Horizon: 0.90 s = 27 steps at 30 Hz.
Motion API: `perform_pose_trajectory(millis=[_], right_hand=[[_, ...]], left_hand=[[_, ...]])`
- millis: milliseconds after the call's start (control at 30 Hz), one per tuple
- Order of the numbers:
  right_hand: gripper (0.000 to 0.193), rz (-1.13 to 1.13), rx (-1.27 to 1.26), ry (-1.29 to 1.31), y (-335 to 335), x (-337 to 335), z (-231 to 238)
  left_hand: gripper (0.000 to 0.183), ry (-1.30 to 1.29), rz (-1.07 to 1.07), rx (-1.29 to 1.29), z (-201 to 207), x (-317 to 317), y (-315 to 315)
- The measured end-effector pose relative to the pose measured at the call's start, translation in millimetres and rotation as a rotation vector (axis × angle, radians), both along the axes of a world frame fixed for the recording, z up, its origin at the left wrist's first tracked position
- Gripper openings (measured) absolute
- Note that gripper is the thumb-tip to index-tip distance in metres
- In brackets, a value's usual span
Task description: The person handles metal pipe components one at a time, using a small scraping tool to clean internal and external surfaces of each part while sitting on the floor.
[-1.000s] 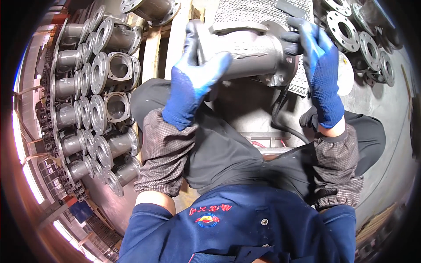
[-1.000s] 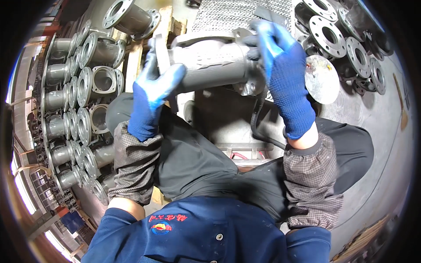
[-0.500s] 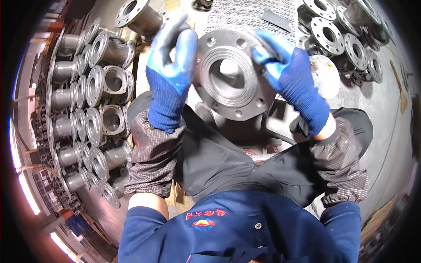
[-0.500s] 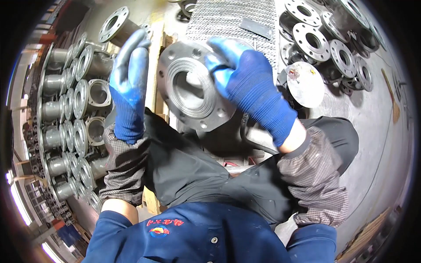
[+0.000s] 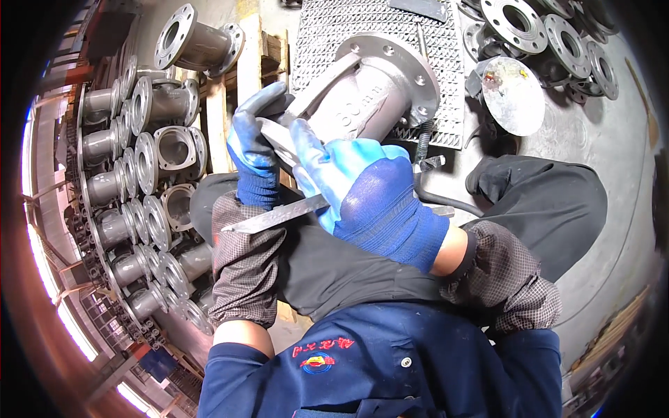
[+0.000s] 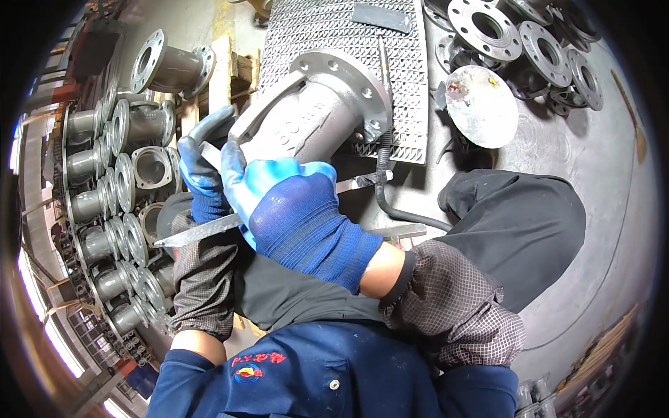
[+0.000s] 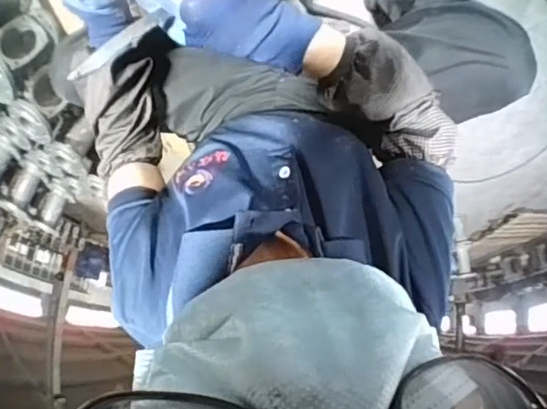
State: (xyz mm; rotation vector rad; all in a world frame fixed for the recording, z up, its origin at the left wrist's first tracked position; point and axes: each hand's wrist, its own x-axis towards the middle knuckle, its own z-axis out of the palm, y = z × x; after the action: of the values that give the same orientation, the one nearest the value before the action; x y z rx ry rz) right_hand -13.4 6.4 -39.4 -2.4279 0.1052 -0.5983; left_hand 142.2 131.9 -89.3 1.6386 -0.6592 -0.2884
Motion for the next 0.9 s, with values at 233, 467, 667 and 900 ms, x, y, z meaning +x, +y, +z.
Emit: perform_pose_trajectory(millis=[233, 467, 667, 900], right_hand=[[0.063, 0.003, 0.0, 0.044, 2.1, 0.9, 2.3], [0.053, -0.084, 0.004, -0.022, 2.4, 1.3, 1.4], [0.036, -0.039, 0.161, -0.225, -45.0, -7.9, -7.6], [0.032, -0.514, 0.975, 0.137, -117.1, -0.9, -55.5]], left_hand=[[0.08, -0.003, 0.015, 0.056, 7.3, -0.8, -2.3], [0.079, -0.016, 0.023, 0.031, 1.8, 9.1, -11.2], [0.055, 0.029, 0.048, 0.016, 11.8, 32.4, -27.2], [0.052, -0.074, 0.047, 0.093, -14.4, 83.5, -21.9]])
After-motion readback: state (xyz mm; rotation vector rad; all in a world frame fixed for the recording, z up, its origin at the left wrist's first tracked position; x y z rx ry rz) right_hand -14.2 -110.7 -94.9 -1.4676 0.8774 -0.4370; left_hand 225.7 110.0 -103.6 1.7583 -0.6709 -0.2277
